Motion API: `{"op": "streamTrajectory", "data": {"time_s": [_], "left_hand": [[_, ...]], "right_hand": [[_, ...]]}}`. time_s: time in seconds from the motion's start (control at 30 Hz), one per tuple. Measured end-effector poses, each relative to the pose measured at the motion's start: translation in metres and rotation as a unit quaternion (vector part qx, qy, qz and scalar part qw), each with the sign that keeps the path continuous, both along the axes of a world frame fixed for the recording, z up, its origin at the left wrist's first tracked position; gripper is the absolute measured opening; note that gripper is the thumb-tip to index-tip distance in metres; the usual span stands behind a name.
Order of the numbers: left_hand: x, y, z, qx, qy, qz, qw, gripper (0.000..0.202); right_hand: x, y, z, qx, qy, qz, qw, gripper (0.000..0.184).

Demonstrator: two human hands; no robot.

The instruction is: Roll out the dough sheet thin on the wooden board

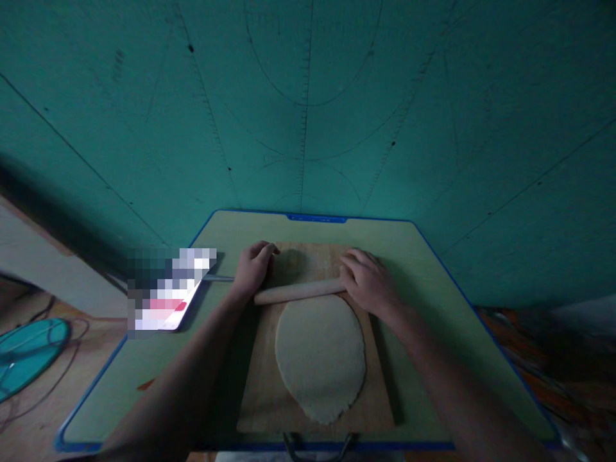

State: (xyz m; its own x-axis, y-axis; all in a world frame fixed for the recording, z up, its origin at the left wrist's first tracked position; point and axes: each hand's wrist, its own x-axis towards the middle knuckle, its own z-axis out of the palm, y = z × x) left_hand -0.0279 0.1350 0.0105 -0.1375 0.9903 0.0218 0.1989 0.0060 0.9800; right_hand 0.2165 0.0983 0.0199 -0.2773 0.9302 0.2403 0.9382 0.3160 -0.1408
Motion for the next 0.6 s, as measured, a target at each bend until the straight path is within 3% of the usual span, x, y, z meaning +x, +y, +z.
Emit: {"op": "streamTrajectory", "data": {"time_s": [0.33,0.6], "left_hand": [[0.001,-0.001,0.002,-0.002,0.016,0.005,1.0,0.023],[0.001,0.0,0.0,-0.005,0.006,-0.002,1.0,0.024]], "right_hand": [[0.009,0.008,-0.011,0.005,0.098,0.018,0.995,0.03],[0.016,0.012,-0.016,0.039,0.106,0.005,0.994,0.028]]}}
